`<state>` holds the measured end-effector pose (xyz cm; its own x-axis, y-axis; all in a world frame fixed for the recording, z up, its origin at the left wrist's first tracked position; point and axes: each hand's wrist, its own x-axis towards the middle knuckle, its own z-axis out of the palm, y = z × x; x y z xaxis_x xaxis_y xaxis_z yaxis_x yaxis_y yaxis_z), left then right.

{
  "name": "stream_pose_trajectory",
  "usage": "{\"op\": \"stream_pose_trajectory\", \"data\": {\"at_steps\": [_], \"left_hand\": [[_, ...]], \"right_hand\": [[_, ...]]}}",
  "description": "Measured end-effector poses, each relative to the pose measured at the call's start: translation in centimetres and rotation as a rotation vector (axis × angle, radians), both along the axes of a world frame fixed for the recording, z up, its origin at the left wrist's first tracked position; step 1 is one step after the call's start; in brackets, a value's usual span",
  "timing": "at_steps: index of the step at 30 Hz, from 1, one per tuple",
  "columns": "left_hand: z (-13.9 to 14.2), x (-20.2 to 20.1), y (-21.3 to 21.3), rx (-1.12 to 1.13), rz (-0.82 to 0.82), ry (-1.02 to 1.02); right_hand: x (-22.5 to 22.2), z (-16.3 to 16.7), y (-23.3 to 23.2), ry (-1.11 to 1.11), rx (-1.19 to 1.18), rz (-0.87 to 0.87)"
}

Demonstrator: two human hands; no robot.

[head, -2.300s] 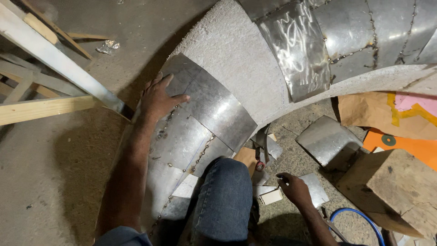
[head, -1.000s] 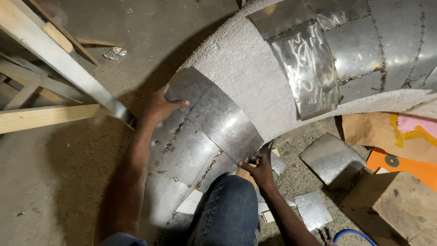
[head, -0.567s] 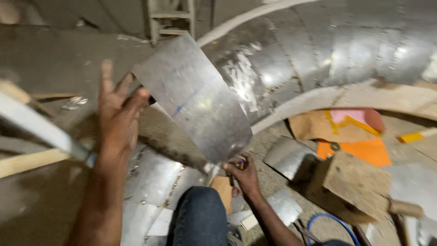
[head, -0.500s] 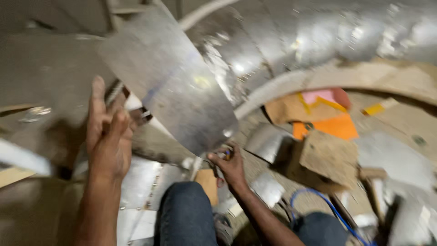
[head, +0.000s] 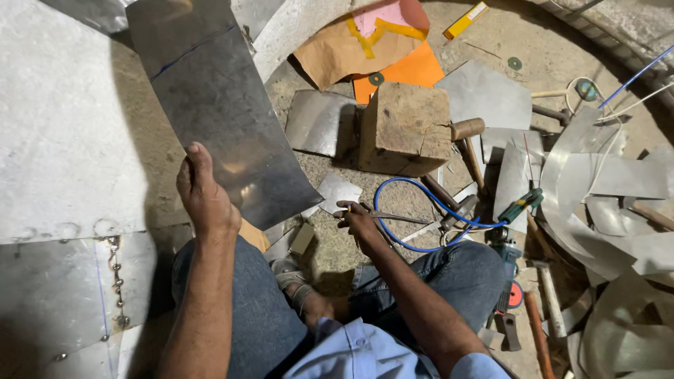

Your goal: The person hammers a metal sheet on a wooden block to shape it, then fits it onto a curved structure. They mark the sheet with a pencil and cut it with an angle grinder.

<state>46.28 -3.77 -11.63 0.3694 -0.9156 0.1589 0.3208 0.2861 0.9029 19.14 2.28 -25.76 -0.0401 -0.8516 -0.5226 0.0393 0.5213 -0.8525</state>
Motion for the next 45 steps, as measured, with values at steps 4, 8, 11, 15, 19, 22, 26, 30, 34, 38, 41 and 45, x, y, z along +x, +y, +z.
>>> {"op": "stream_pose_trajectory", "data": {"at_steps": [4,8,11,15,19,22,26,30,34,38,41,45], "left_hand": [[-1.1,0.3,-0.7,0.134,0.159,-0.122],[-1.5,1.4,-0.9,0.071,0.178,-0.217],[-2.1,1.6,-0.3,0.084,0.172,-0.352],[-3.0,0.8,-0.3,0.121,0.1,-0.481],[-2.8,-0.5,-1.8,0.138,-0.053,-0.57],[-1.8,-2.2,-2.3,0.166,-0.147,-0.762],[-2.0,-6.0,-1.8,0.014,-0.229,-1.09],[-5.4,-9.7,-1.7,-0.057,-0.36,-1.24],[-10.3,-13.8,-2.3,-0.14,-0.555,-1.351],[-11.5,-17.8,-1.5,-0.13,-0.693,-1.285],[-9.4,-19.1,-0.5,-0.08,-0.74,-1.423],[-1.8,-21.3,0.6,-0.297,-0.657,-1.71]], "right_hand": [[1.5,0.4,-1.3,-0.012,0.093,-0.008],[5.9,1.1,-4.7,-0.04,0.189,0.011],[9.0,0.5,-7.1,-0.122,0.239,-0.076],[10.8,-0.1,-8.1,0.071,0.122,0.024],[9.1,0.8,-5.6,0.511,-0.216,0.398],[4.9,3.8,-1.6,0.292,-0.23,0.489],[-3.8,8.9,6.4,0.486,-0.296,0.35],[-12.6,11.6,16.5,0.9,-0.627,0.046],[-19.5,9.5,26.4,1.18,-0.585,-0.262],[-23.1,3.4,33.7,0.88,-0.077,-0.594],[-23.6,-1.4,36.5,0.705,0.218,-0.55],[-22.7,-5.2,37.2,0.787,0.053,-0.426]]}}
